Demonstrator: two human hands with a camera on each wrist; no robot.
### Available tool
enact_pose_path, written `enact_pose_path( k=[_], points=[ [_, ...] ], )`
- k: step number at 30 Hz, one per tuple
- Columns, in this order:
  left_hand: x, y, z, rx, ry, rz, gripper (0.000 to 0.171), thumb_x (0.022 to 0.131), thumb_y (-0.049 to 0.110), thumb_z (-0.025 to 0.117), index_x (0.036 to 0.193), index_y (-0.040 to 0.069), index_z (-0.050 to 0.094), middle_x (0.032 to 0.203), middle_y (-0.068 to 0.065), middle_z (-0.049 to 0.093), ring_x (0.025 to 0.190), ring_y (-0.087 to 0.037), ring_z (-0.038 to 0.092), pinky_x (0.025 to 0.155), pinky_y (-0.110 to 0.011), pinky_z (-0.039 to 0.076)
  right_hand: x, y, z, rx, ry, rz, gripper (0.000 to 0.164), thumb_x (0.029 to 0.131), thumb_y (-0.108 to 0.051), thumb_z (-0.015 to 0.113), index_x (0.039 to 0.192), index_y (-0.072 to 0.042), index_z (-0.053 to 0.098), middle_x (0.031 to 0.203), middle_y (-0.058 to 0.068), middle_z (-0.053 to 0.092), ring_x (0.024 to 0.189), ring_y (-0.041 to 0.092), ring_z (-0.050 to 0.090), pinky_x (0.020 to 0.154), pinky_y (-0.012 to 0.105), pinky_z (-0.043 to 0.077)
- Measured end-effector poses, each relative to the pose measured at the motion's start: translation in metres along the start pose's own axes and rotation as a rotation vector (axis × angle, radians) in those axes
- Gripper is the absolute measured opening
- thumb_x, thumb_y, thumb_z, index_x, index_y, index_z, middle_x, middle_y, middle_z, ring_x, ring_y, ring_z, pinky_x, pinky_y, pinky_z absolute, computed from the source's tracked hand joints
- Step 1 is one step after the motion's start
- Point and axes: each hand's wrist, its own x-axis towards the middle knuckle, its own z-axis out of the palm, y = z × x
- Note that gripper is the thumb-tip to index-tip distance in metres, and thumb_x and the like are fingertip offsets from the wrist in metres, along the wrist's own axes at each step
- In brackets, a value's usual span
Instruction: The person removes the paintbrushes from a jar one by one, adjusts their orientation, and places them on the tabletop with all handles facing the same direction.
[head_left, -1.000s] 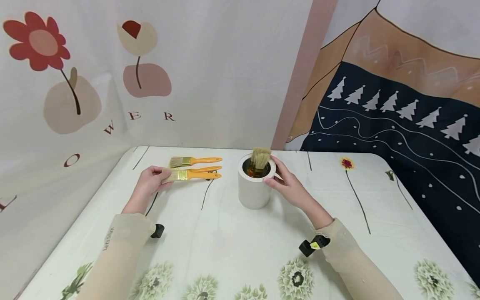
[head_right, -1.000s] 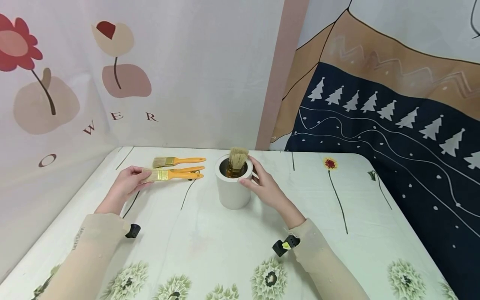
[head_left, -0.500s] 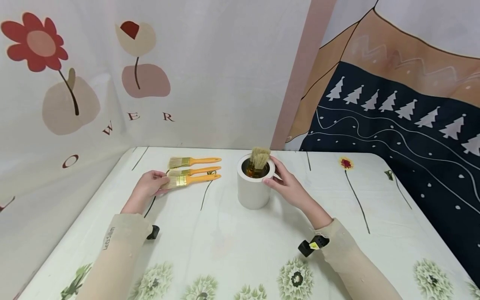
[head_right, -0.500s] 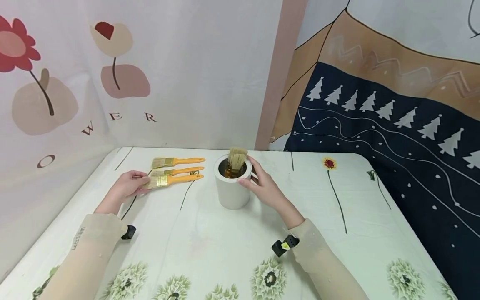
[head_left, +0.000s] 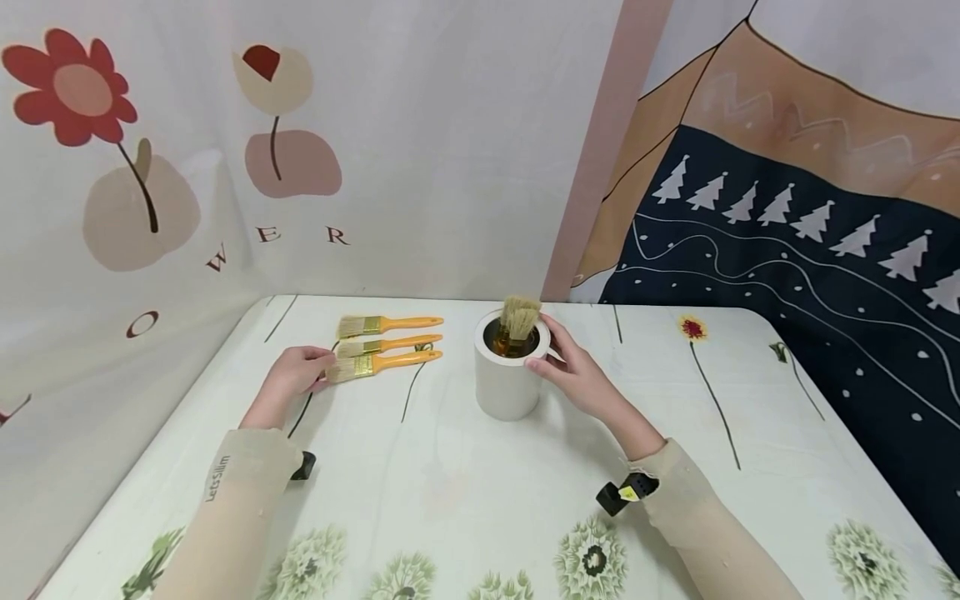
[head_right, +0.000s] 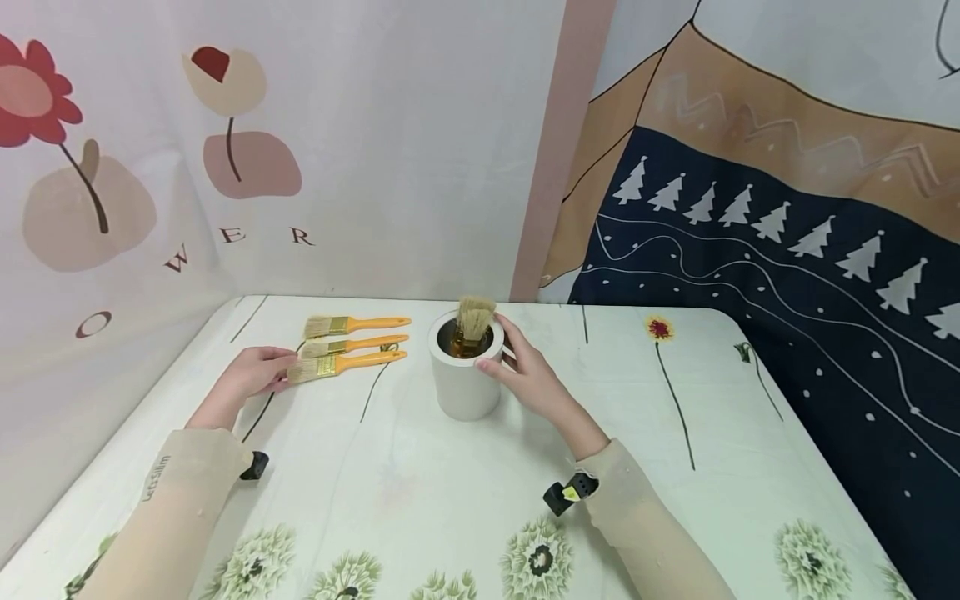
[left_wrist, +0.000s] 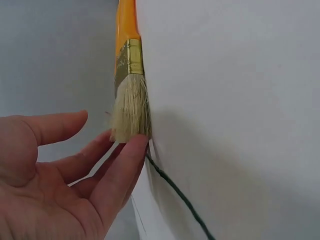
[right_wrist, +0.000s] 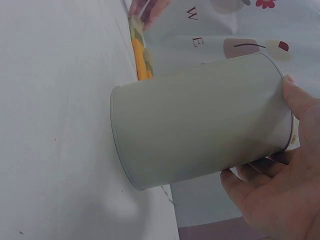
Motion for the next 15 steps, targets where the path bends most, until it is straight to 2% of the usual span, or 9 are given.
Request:
enact_pose_path(
  k=[3,6,11,15],
  points=[
    [-0.001,0.002,-0.003,0.028,0.022,0.011,0.051,0.106,0.026,0.041,0.144,-0.008,0.042,0.142,-0.028,0.049,0.113,-0.027,0.058,0.090,-0.033,0.056,0.000,-0.001,0.000,0.003,-0.002,0.000,0.077,0.102,-0.022,0.059,0.161,-0.012,0.010,0.168,0.013,0.013,0.154,0.036,0.020,0.121,0.049,0.032],
    [-0.001,0.003,-0.006,0.041,0.055,0.053,0.050,0.106,0.025,0.043,0.143,-0.007,0.043,0.140,-0.029,0.050,0.114,-0.032,0.059,0.092,-0.037,0.056,0.000,-0.001,0.000,0.003,-0.001,0.003,0.077,0.102,-0.022,0.059,0.161,-0.011,0.010,0.168,0.014,0.013,0.154,0.036,0.020,0.121,0.049,0.032],
    [-0.001,0.010,-0.008,-0.008,0.097,0.099,0.048,0.105,0.022,0.046,0.142,-0.008,0.044,0.140,-0.030,0.048,0.124,-0.039,0.055,0.103,-0.045,0.054,0.000,-0.001,0.000,0.002,0.003,0.008,0.077,0.102,-0.022,0.059,0.161,-0.010,0.010,0.168,0.014,0.013,0.153,0.037,0.020,0.120,0.049,0.032],
    [-0.001,0.016,-0.009,-0.024,0.121,0.127,0.047,0.104,0.021,0.048,0.142,-0.007,0.044,0.141,-0.030,0.048,0.125,-0.040,0.056,0.104,-0.046,0.053,0.000,-0.001,0.000,0.004,0.002,0.005,0.077,0.102,-0.021,0.059,0.160,-0.009,0.010,0.168,0.014,0.013,0.153,0.038,0.020,0.120,0.049,0.032]
  ],
)
